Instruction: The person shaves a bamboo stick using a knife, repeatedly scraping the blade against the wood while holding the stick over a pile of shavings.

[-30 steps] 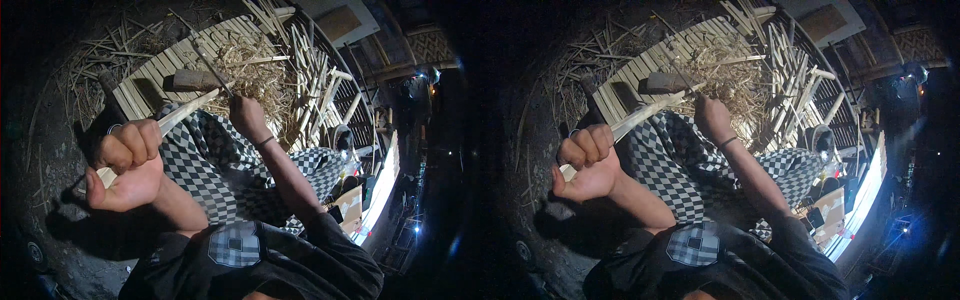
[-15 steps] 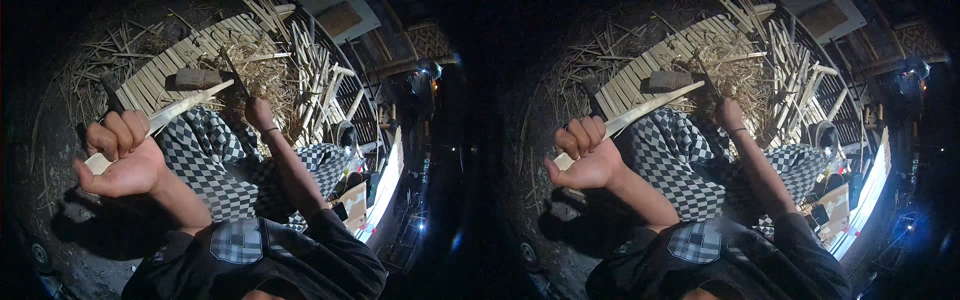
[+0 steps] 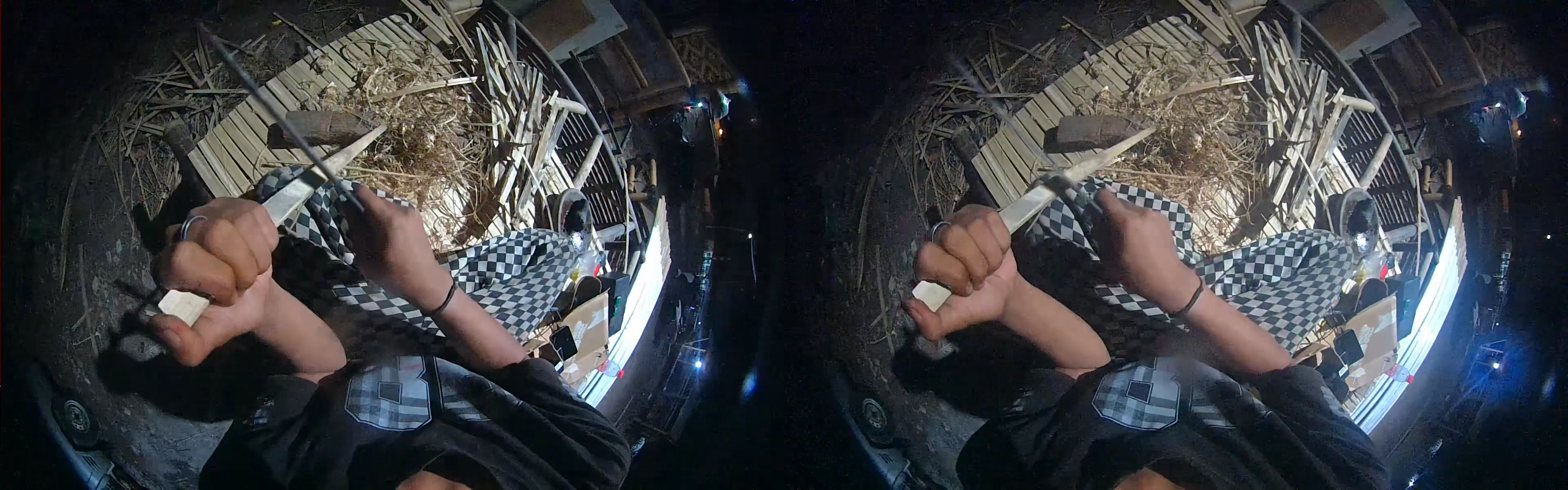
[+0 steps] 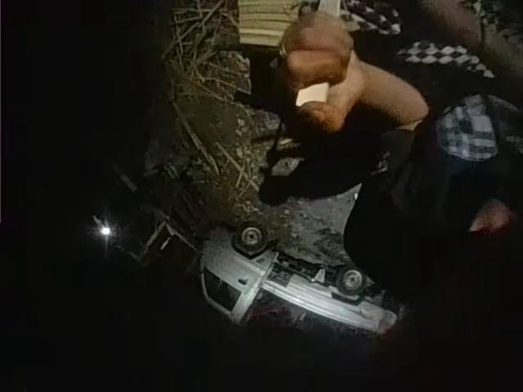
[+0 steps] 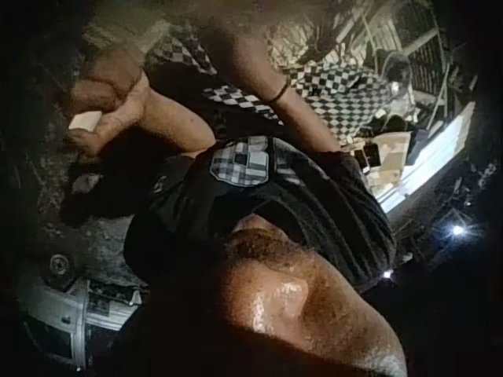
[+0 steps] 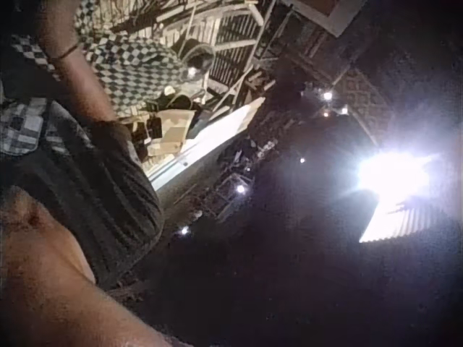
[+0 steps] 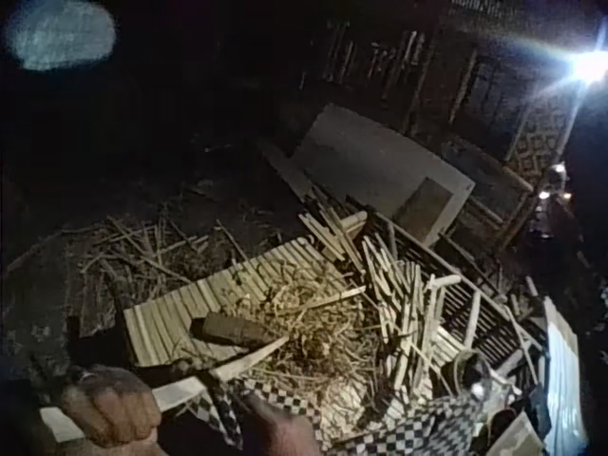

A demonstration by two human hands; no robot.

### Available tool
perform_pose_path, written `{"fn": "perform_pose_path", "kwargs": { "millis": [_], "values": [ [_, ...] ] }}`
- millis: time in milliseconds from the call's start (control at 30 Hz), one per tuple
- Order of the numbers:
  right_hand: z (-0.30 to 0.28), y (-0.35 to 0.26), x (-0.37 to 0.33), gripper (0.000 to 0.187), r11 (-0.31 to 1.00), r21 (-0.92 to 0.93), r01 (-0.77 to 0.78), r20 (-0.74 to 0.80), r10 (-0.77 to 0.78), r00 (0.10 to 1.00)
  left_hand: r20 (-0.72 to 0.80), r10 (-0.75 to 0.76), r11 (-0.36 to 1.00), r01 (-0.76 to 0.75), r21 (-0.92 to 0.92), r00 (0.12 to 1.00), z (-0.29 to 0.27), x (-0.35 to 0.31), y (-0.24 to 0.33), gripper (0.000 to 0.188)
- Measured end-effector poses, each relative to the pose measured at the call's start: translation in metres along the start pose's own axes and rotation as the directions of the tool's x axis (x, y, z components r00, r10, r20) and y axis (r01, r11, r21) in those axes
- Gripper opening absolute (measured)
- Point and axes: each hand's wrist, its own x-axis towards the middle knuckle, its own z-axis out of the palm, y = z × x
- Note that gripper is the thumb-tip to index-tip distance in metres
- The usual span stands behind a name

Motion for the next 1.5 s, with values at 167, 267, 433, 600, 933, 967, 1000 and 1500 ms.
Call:
{"fn": "perform_pose_path", "kwargs": {
  "millis": [167, 267, 433, 600, 933, 967, 1000, 1500],
  "values": [
    [0.018, 0.048, 0.005, 0.020, 0.996, -0.006, 0.087, -0.150, -0.087, 0.985, -0.175, -0.021, 0.999, 0.027, 0.030, 0.984, 0.008, -0.001, 0.001, 0.058],
    [0.019, 0.068, 0.019, 0.012, 0.988, -0.062, -0.143, -0.054, 0.140, 0.989, -0.171, -0.029, 0.999, 0.032, 0.014, 0.985, 0.003, -0.003, 0.001, 0.059],
    [0.013, 0.035, 0.004, 0.014, 0.980, -0.199, 0.008, -0.027, -0.014, 1.000, -0.240, 0.020, 0.999, -0.012, 0.034, 0.971, 0.009, -0.004, 0.002, 0.061],
    [0.024, 0.082, 0.024, 0.011, 0.983, -0.132, -0.126, -0.100, 0.113, 0.989, -0.313, -0.015, 1.000, 0.020, 0.013, 0.950, 0.007, 0.000, 0.001, 0.060],
    [0.026, 0.110, 0.030, 0.012, 0.937, -0.290, -0.196, -0.133, 0.163, 0.978, -0.304, -0.010, 1.000, 0.002, -0.025, 0.953, -0.002, -0.003, 0.003, 0.061],
    [0.025, 0.126, 0.036, 0.016, 0.926, -0.324, -0.193, -0.141, 0.155, 0.978, -0.302, -0.011, 1.000, 0.009, -0.010, 0.953, -0.004, -0.002, 0.003, 0.061],
    [0.025, 0.139, 0.032, 0.016, 0.920, -0.323, -0.222, -0.116, 0.194, 0.974, -0.300, -0.007, 1.000, 0.004, -0.010, 0.954, -0.002, -0.002, 0.003, 0.061],
    [0.023, 0.088, 0.026, 0.013, 0.978, -0.208, -0.019, -0.114, -0.005, 0.993, -0.121, 0.057, 0.995, -0.047, 0.085, 0.991, 0.007, -0.005, 0.000, 0.055]
  ]
}}
